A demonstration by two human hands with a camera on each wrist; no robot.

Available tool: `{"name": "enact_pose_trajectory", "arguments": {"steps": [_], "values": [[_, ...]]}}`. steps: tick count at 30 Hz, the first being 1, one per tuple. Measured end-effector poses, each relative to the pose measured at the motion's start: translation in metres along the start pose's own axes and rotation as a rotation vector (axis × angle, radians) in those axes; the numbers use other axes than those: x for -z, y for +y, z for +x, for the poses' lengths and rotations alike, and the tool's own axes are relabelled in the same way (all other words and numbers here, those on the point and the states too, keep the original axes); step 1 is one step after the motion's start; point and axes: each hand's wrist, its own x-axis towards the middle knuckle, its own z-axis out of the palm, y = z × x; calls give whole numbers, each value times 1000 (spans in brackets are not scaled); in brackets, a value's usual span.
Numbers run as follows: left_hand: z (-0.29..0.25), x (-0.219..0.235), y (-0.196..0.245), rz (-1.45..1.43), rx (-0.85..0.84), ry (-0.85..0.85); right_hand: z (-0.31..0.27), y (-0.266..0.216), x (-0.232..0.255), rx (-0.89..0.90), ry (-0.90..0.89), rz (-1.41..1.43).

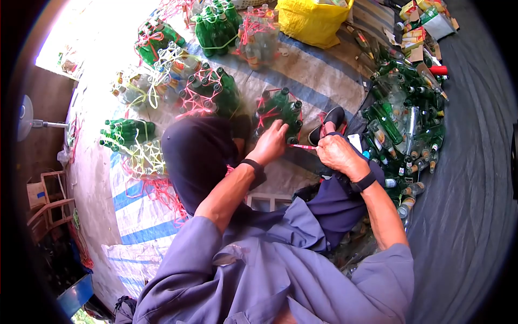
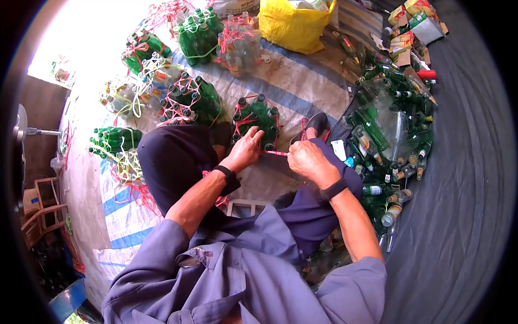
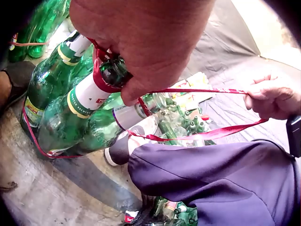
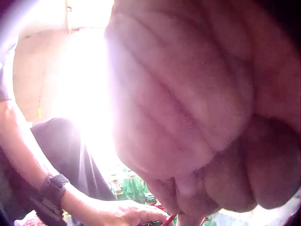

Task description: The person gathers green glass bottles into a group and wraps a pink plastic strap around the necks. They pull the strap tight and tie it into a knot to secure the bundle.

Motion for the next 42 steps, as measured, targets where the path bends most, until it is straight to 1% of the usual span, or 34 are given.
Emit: {"name": "enact_pose_trajectory", "arguments": {"steps": [2, 4, 5, 9, 11, 13, 15, 16, 18, 24, 26, 27, 29, 32, 36, 40, 42], "values": [[-1, 0, -1, 2, -4, 3, 0, 0, 2, 7, -10, 1], [0, -2, -2, 4, -11, 9, -2, -3, 8, -43, -35, 4], [0, -3, -2, 1, -11, 9, -5, 0, 5, -14, 16, 28], [-1, -7, -6, -8, 4, 3, -23, -16, 15, -12, 46, 95], [-3, -8, -8, -14, 5, 8, -32, -23, 15, -92, -32, 130], [-2, -6, -7, -18, 34, -34, -41, -27, 5, -100, -14, 137], [-2, -5, -5, -15, 38, -29, -50, -31, -3, -82, 38, 120], [-2, -5, -5, -12, 39, -23, -53, -33, -6, -83, 35, 125], [-3, -5, -5, -20, 44, -26, -59, -36, -12, -124, 72, 110], [-1, -3, -1, -42, 57, -25, -72, -37, -34, -117, 91, 103], [-1, -2, 1, -42, 64, -31, -74, -42, -38, -103, 105, -9], [-1, -3, 1, -40, 83, -37, -75, -44, -40, -106, 104, -5], [-1, -3, 1, -37, 103, -44, -76, -45, -44, -60, 90, -21], [0, -3, 0, -45, 83, -33, -77, -44, -52, -54, 58, -3], [0, -4, -1, -48, 70, -27, -74, -45, -56, -70, 13, 67], [0, -5, -2, -45, 62, -20, -70, -38, -65, -74, 32, 108], [0, -5, -1, -46, 66, -21, -66, -34, -70, -131, -37, 194]]}}
